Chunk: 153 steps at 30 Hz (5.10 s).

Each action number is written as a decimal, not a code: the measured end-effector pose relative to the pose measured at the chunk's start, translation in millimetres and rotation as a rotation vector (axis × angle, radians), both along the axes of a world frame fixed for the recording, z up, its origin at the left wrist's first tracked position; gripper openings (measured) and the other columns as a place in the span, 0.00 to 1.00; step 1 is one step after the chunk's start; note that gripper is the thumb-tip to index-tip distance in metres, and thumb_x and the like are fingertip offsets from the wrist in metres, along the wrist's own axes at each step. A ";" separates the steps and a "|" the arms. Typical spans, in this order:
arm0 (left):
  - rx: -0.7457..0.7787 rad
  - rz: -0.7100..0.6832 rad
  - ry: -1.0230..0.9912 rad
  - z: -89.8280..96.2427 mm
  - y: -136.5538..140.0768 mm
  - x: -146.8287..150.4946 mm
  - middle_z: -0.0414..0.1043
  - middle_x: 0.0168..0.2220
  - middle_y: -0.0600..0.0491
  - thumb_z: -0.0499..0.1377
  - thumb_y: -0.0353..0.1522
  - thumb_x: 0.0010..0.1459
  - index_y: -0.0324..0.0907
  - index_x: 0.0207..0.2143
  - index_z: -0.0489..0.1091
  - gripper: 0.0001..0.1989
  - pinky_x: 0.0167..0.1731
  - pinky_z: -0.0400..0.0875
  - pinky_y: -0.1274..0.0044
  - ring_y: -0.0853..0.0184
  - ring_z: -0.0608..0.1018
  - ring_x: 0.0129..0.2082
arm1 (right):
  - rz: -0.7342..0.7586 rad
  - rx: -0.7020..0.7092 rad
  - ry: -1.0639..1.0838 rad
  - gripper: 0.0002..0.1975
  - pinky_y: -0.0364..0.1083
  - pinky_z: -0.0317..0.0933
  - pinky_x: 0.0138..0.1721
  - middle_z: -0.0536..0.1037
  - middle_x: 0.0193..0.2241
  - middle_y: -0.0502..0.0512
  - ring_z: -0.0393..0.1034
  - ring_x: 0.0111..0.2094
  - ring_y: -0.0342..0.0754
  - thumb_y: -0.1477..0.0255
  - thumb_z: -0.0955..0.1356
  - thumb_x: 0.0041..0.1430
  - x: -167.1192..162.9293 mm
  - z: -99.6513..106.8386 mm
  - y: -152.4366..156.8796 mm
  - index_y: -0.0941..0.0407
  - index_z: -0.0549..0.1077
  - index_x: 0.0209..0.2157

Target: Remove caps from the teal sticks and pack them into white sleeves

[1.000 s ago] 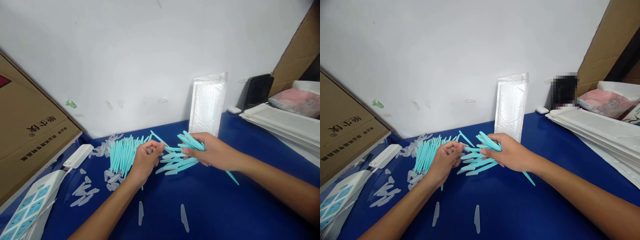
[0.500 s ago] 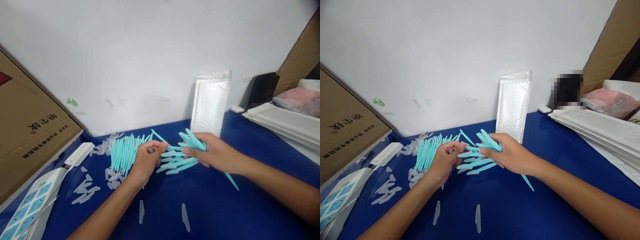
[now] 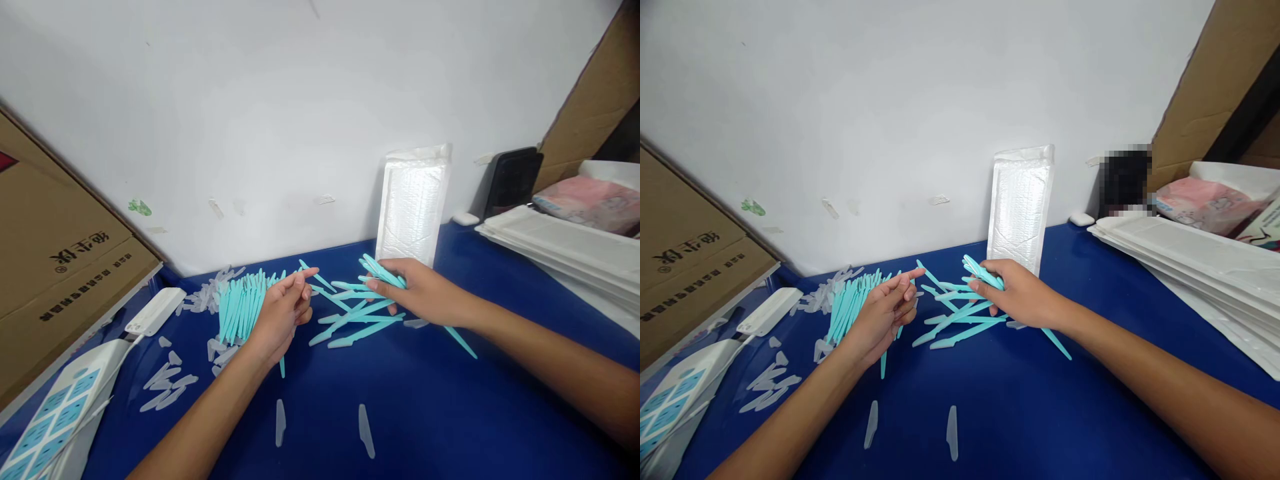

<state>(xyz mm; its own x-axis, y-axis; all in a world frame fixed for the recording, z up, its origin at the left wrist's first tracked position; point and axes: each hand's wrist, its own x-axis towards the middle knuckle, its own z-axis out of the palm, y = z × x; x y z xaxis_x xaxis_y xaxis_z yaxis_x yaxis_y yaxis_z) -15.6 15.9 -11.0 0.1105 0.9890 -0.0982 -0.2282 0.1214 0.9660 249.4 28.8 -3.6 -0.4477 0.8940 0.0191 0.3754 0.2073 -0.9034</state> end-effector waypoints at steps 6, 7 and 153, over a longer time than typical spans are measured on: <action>0.030 -0.038 0.020 2.1 -0.6 0.3 0.67 0.35 0.54 0.67 0.37 0.61 0.39 0.55 0.75 0.22 0.19 0.49 0.79 0.80 0.53 0.19 | 0.033 -0.007 -0.014 0.23 0.44 0.61 0.28 0.69 0.30 0.50 0.69 0.29 0.47 0.47 0.69 0.62 -4.2 -7.5 0.7 0.54 0.69 0.34; 0.029 -0.039 0.031 2.5 -0.8 0.5 0.69 0.37 0.53 0.67 0.36 0.62 0.39 0.56 0.74 0.22 0.19 0.49 0.79 0.80 0.53 0.19 | 0.043 0.033 -0.023 0.23 0.44 0.59 0.28 0.67 0.29 0.49 0.66 0.28 0.46 0.48 0.69 0.63 -4.8 -7.9 0.5 0.54 0.68 0.32; 0.054 -0.739 0.129 9.8 -24.9 4.9 0.44 0.75 0.38 0.59 0.36 0.71 0.59 0.67 0.60 0.26 0.21 0.51 0.78 0.85 0.57 0.21 | 0.412 -0.234 -0.008 0.24 0.38 0.55 0.17 0.83 0.31 0.55 0.68 0.15 0.38 0.48 0.67 0.66 2.7 13.7 -8.2 0.58 0.75 0.38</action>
<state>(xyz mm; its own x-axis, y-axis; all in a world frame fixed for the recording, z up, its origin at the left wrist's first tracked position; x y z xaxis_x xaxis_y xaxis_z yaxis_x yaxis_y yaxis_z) -10.7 -9.0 -1.3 0.7386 0.6654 -0.1083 0.0093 0.1506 0.9886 252.1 20.6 10.1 -0.7656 0.6216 -0.1660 0.3112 0.1320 -0.9411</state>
